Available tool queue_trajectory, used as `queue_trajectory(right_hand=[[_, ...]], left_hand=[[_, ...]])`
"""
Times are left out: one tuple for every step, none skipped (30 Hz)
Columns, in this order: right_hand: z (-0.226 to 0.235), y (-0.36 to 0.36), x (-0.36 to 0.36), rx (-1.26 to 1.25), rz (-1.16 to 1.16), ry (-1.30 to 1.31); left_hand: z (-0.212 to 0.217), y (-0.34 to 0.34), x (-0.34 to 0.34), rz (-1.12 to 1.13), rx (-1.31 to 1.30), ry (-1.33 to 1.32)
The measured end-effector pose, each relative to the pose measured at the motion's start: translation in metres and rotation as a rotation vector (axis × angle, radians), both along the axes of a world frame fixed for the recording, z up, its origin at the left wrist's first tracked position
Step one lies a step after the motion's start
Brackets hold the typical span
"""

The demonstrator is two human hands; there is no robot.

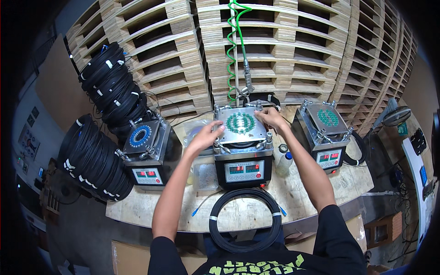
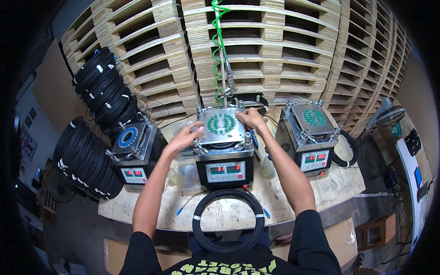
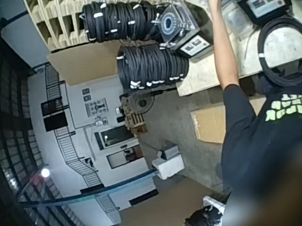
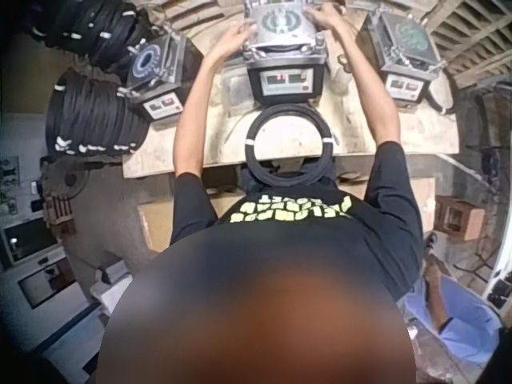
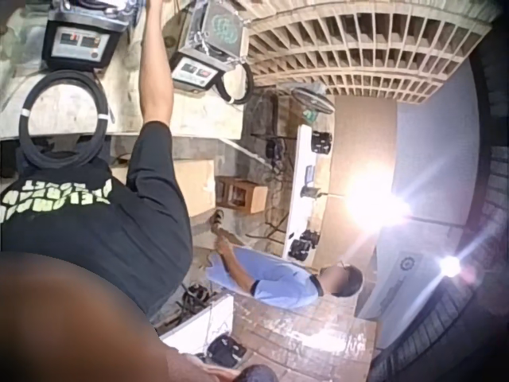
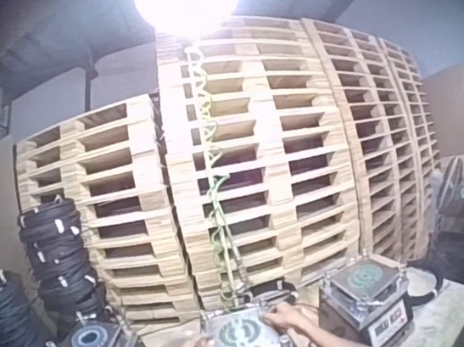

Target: Winding cables and processing them using industrial polishing machines.

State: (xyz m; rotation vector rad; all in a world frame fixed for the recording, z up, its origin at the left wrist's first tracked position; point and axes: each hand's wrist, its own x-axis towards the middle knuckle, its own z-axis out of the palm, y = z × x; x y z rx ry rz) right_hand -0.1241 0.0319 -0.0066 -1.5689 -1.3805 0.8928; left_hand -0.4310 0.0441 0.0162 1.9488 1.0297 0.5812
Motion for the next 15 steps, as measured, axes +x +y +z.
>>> queue_trajectory(right_hand=[[-0.004,0.005,-0.004,0.019,-0.005,0.085],[-0.007,0.008,-0.002,0.021,-0.002,0.084],[-0.01,0.008,0.001,-0.003,-0.037,0.167],[-0.006,0.006,-0.002,-0.03,-0.068,0.252],[-0.001,0.006,-0.005,-0.015,-0.077,0.338],[0.006,0.004,-0.002,0.032,-0.087,0.388],[0.024,0.002,-0.012,0.051,-0.121,0.486],[0.04,0.0,-0.014,0.07,-0.167,0.582],[0.049,0.0,-0.008,0.075,-0.118,0.609],[0.072,-0.004,-0.032,0.073,-0.137,0.661],[0.075,0.001,-0.037,0.13,-0.059,0.719],[0.078,0.008,-0.039,0.188,0.016,0.775],[0.083,0.012,-0.041,0.179,0.015,0.756],[0.092,0.015,-0.056,0.165,0.031,0.745],[0.1,0.017,-0.072,0.153,-0.022,0.711]], left_hand=[[-0.004,-0.005,0.005,0.059,-0.006,-0.121],[-0.006,-0.008,0.006,0.062,-0.003,-0.122],[-0.008,-0.011,0.006,0.083,-0.03,-0.178],[-0.004,-0.016,0.003,0.109,-0.059,-0.232],[0.004,-0.018,0.001,0.106,-0.097,-0.227],[0.009,-0.02,0.0,0.111,-0.097,-0.228],[0.015,-0.023,-0.002,0.064,-0.04,-0.245],[0.022,-0.029,0.002,0.007,0.012,-0.263],[0.026,-0.037,0.011,0.007,0.021,-0.419],[0.021,-0.028,-0.001,0.029,0.028,-0.41],[0.012,-0.009,-0.006,0.051,0.107,-0.339],[0.006,0.002,-0.007,0.07,0.185,-0.268],[0.006,0.003,0.004,0.193,0.178,-0.245],[0.0,0.007,0.0,0.203,0.181,-0.241],[-0.007,0.013,-0.004,0.201,0.435,-0.239]])
